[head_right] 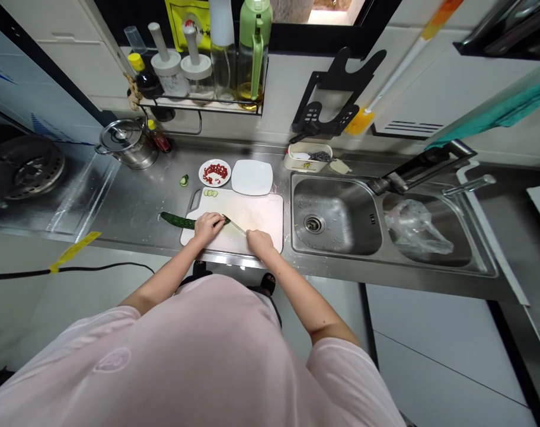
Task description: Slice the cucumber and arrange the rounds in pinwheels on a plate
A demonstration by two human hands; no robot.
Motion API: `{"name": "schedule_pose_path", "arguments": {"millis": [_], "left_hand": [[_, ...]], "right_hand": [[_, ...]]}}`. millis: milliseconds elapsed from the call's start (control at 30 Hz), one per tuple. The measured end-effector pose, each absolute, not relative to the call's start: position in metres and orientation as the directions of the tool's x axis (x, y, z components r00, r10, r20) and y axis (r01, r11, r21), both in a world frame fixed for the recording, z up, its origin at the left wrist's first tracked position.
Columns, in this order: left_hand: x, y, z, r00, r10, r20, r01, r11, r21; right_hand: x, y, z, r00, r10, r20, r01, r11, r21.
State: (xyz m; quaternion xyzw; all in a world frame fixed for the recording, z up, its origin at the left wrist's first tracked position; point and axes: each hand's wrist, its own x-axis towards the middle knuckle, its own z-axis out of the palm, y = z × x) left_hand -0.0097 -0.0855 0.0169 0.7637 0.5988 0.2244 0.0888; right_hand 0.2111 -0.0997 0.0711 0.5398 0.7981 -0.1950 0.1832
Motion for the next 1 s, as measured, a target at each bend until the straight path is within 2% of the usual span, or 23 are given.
{"name": "schedule_pose_path", "arguments": {"millis": [433,1000], "left_hand": [[-0.01,-0.085,0.018,0.188,0.957,0.22,0.875,-0.265,0.406],[-0.008,-0.085,0.021,0.204,0.956,0.213,0.886,-0.273,0.376]], "right_hand": [[0.222,-0.107,0.076,-0.32,0.786,-0.529,0.943,0.32,-0.095],[0.222,-0.116,0.077,-0.236,0.866,-0.441,0.971,0.223,-0.081]]}}
